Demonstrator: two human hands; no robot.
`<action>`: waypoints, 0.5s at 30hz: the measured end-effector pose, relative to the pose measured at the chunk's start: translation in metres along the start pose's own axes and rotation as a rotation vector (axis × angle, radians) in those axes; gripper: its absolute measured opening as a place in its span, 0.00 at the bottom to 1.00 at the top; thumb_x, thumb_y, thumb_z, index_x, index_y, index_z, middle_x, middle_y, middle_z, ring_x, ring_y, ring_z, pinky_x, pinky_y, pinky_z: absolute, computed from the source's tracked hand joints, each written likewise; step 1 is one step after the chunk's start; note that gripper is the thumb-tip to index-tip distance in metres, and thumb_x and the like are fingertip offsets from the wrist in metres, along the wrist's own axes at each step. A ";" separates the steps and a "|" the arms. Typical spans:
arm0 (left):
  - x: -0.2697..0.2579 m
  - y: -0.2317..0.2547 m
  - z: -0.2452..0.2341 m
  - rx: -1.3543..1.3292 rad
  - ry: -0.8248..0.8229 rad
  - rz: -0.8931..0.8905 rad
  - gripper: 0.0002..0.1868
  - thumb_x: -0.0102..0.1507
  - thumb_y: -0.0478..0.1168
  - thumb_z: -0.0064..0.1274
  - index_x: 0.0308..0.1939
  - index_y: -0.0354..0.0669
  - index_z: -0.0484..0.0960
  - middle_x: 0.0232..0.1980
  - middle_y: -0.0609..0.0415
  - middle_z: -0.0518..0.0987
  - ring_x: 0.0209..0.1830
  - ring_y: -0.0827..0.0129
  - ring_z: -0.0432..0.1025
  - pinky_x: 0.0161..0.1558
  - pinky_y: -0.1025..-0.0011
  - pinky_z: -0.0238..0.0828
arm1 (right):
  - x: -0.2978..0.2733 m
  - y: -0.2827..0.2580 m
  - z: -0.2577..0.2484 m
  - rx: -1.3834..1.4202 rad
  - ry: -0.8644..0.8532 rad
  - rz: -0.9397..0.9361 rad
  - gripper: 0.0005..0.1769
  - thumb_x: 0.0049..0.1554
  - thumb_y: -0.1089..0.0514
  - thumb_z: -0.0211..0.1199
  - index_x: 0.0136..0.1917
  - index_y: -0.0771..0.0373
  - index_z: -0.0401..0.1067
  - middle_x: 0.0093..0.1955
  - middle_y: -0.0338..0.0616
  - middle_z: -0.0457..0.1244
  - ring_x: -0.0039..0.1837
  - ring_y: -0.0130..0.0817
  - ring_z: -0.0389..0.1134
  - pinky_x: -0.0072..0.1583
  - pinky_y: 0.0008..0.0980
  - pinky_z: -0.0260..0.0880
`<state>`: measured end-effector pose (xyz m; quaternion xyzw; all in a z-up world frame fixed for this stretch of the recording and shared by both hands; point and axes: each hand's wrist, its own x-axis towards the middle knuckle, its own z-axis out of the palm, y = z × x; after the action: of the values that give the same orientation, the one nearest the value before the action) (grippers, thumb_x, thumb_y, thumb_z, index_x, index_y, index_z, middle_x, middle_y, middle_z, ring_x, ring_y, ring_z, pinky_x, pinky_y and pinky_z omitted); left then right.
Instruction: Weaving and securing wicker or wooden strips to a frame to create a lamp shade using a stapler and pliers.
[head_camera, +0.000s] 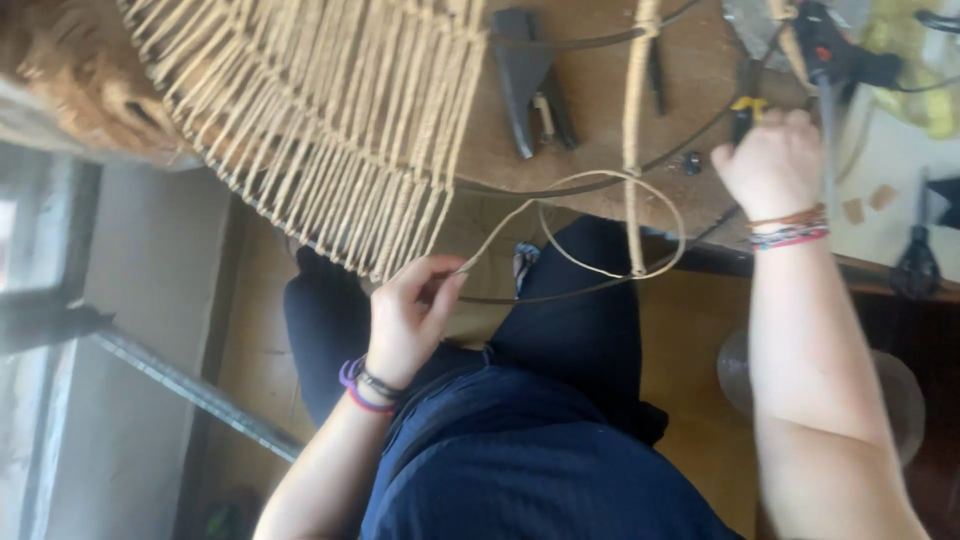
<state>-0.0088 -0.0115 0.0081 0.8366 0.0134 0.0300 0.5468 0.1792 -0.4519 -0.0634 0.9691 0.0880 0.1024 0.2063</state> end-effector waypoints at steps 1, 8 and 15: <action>-0.002 -0.001 0.000 -0.042 0.009 -0.011 0.07 0.62 0.31 0.57 0.45 0.36 0.84 0.32 0.56 0.81 0.24 0.77 0.72 0.28 0.81 0.71 | 0.001 0.001 -0.008 0.075 -0.116 0.043 0.27 0.65 0.43 0.59 0.51 0.74 0.77 0.45 0.58 0.69 0.45 0.50 0.69 0.49 0.40 0.72; -0.003 -0.006 0.003 -0.172 0.070 -0.033 0.06 0.61 0.32 0.58 0.42 0.38 0.86 0.33 0.58 0.77 0.23 0.78 0.66 0.26 0.81 0.62 | -0.099 0.038 -0.105 0.678 -0.199 0.147 0.16 0.70 0.69 0.61 0.67 0.85 0.74 0.48 0.67 0.67 0.43 0.57 0.68 0.47 0.48 0.69; -0.003 -0.013 0.005 -0.264 0.028 -0.057 0.05 0.62 0.33 0.58 0.41 0.38 0.86 0.33 0.59 0.75 0.23 0.79 0.63 0.26 0.82 0.61 | -0.108 -0.078 -0.218 0.351 -0.049 -0.211 0.24 0.55 0.72 0.66 0.65 0.67 0.76 0.56 0.48 0.68 0.51 0.42 0.70 0.55 0.35 0.74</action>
<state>-0.0111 -0.0111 -0.0057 0.7563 0.0407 0.0273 0.6523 0.0137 -0.3217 0.0816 0.9778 0.2007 0.0395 0.0460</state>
